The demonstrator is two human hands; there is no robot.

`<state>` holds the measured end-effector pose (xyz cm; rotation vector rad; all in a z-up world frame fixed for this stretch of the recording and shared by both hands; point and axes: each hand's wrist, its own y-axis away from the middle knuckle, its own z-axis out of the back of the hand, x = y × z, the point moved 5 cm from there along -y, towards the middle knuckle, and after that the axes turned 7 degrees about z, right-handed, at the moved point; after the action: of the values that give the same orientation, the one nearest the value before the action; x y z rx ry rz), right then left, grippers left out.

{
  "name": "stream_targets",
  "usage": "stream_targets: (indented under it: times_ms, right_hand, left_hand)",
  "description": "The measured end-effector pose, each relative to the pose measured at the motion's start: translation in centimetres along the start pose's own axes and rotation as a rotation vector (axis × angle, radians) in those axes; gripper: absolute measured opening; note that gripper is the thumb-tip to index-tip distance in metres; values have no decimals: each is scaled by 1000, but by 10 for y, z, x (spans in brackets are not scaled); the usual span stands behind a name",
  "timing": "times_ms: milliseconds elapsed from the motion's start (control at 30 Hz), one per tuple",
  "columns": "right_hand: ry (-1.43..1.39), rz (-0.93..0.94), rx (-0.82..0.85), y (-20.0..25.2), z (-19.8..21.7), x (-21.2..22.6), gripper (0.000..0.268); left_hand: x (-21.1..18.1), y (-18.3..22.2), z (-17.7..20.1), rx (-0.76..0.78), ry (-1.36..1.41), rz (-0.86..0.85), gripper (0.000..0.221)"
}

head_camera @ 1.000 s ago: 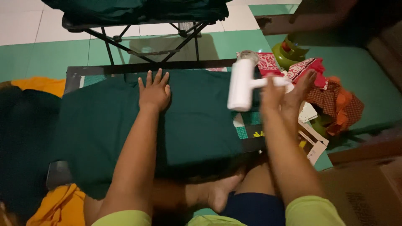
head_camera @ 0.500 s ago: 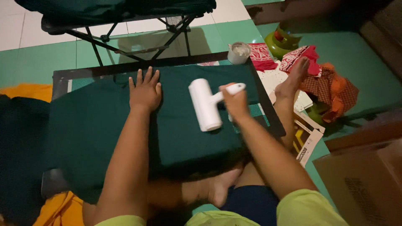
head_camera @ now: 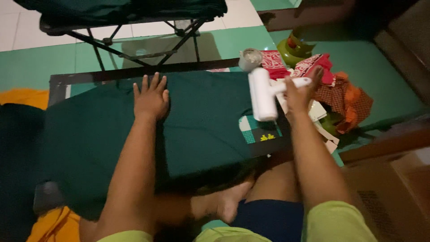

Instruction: Using a lint roller to clean a green t-shirt on a flat surface

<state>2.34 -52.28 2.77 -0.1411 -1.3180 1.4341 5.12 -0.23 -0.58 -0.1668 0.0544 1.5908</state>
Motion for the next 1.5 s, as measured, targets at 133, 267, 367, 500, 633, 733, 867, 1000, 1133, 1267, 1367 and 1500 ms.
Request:
stream_targets:
  times_ms: [133,267,367,500,633,733,867,1000,1133,1267,1367,1500]
  right_hand:
    - [-466,-545,-34,23,-96,13,30]
    - [-510,-519,75,22,-118,55,17]
    - [-423,-536,91,23,-118,-18,18]
    - [268,-248,100,-23,6,74,127]
    - [22,-350,4,-21,4,-14,80]
    - [-356,-492,-163,-12,-5,-62,10]
    - [-216,-472,-258,4,-8,67,69]
    - [-537,-576,-77,41,-157,63,18]
    - [-716,-571,28,72,-254,131,28]
    - [-656,-585,128,85,-285,133,19]
    - [-568,-546,153,72,-268,109,17]
    - [-466,-503,77,48,-214,37,11]
  left_hand:
    - [-1,1,3,31,11,-3,56]
    - [2,-2,-1,41,8,0,58]
    - [1,-2,2,58,11,4,58]
    - [-1,2,7,64,19,10,58]
    - [1,0,3,77,28,16,59]
    - [-1,-2,0,54,12,4,58]
    - [0,-6,-5,27,-6,3,57]
    - [-6,-8,12,27,36,-46,52]
    - [-9,-14,9,-17,46,-73,54]
    - [-7,-13,7,42,88,-29,54]
    - [-4,-16,1,36,75,-30,55]
    - [-4,-12,2,34,77,-7,54]
